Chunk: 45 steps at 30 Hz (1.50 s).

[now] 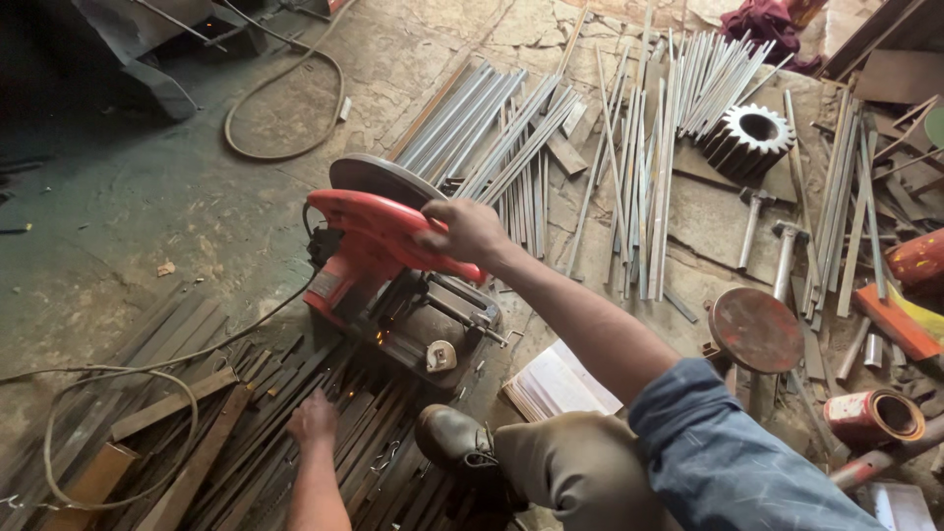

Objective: The person uses a red chop saw to cut metal rods, holding the rods against the saw guide by hand and lowering the saw blade through the metal.

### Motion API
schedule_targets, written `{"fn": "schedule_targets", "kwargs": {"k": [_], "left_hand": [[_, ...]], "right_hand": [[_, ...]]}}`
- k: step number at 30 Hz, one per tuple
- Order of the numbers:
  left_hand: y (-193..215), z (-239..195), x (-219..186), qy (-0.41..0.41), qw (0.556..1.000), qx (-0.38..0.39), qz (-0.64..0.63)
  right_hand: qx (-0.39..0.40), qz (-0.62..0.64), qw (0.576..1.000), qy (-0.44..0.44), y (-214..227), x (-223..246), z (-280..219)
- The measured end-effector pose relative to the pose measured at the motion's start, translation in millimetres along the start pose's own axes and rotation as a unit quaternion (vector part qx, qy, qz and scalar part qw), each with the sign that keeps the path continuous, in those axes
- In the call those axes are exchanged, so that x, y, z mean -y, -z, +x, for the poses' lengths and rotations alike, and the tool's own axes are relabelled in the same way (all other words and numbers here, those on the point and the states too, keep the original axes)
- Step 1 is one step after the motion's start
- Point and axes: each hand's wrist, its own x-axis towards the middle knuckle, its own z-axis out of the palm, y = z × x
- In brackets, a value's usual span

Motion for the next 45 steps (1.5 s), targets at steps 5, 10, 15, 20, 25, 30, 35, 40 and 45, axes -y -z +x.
{"fn": "schedule_targets", "kwargs": {"k": [5,10,15,20,25,30,35,40,45], "left_hand": [[22.9,-16.8,-15.2,-0.033,0.997,0.049,-0.052],[61.1,-93.2,-46.9,-0.068,0.988,-0.006,-0.139],[77.1,-135.3,-62.8,-0.066,0.989,0.049,-0.123],[65.8,-135.1,-62.6,-0.054,0.991,0.070,-0.098],[51.5,-132.9,-73.1,-0.076,0.988,0.070,-0.112],[56.9,-131.3,-71.4,-0.048,0.987,0.107,-0.109],[50.9,-125.7,-70.5,-0.041,0.986,0.131,-0.094],[51.3,-117.6,-79.7,-0.097,0.988,0.099,-0.068],[76.5,-114.1,-94.4,-0.099,0.981,0.152,-0.062]], "right_hand": [[-0.213,0.038,0.976,-0.009,15.8,50.3,40.5],[-0.386,-0.047,0.905,0.170,6.9,78.4,58.3],[-0.350,-0.082,0.923,0.139,-16.5,81.4,26.2],[-0.242,-0.043,0.954,0.169,-0.8,77.5,15.2],[-0.235,0.004,0.955,0.183,4.8,83.9,25.0],[-0.211,0.029,0.955,0.209,7.3,89.2,69.9],[-0.269,0.032,0.934,0.234,-21.6,82.3,93.3],[-0.008,0.500,0.847,0.178,-67.3,-43.8,132.6],[-0.291,0.686,0.664,0.057,-93.7,-237.2,113.9]]}}
